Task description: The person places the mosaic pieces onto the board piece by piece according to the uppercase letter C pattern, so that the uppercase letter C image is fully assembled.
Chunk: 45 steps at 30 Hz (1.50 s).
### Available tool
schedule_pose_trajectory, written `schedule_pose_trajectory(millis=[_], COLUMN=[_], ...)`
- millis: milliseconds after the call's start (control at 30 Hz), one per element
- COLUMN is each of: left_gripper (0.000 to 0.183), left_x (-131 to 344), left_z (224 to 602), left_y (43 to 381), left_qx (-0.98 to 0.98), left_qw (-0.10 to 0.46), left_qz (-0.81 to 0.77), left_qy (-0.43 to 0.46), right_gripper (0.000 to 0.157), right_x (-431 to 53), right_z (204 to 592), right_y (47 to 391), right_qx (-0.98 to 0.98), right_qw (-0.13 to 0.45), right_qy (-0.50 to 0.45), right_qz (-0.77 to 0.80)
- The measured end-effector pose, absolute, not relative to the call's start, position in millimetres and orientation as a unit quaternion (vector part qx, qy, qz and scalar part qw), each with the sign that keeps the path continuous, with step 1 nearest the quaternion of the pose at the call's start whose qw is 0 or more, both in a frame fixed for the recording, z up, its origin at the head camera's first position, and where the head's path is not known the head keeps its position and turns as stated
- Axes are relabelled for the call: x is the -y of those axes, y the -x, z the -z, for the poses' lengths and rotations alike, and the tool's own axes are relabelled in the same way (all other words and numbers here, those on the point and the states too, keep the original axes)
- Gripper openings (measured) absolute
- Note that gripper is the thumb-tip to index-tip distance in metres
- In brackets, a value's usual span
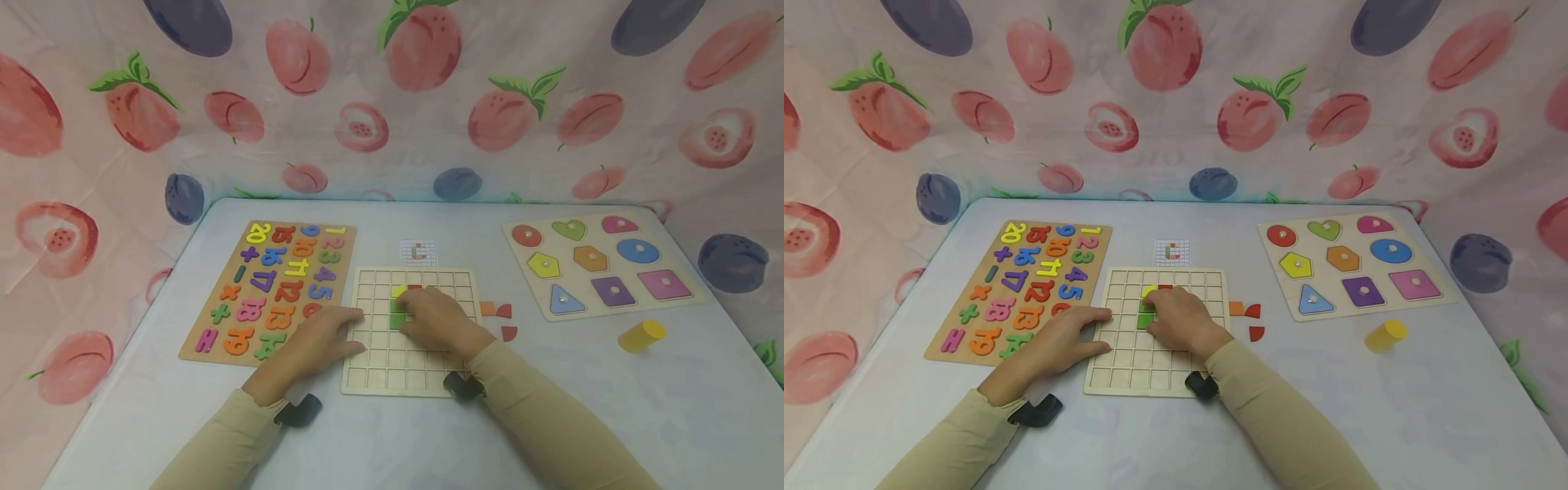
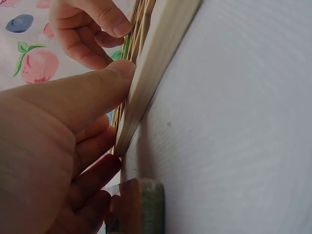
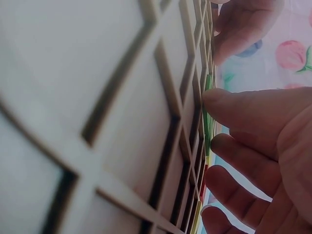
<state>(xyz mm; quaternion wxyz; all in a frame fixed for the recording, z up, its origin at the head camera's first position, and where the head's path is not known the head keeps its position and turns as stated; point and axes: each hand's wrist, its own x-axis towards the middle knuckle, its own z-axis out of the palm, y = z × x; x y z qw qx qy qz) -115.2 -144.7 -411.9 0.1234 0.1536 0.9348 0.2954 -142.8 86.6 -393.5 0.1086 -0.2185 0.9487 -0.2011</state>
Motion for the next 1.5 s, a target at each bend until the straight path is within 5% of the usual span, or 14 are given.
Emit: schedule_pose_trajectory(millis=[633,1500], left_gripper=[0.055,0.055], left_x=[144.6,143.9], left_z=[412.4,413.2], left_y=[115.4,115.2], left_qx=[-0.937,-0.937], left_qw=[0.115,0.119], left_qz=[-0.289,-0.292], left_qy=[-0.161,-0.149], right_gripper=[0.037,0.044], right_x=[-94.0,-172.7], right_z=[393.9,383.0], right_y=[141.6,133.7], right_qx=[-0.951,-0.962], right_qw=[0.103,0.103], right_qy=[0.221,0.129], right_qz=[0.191,0.219])
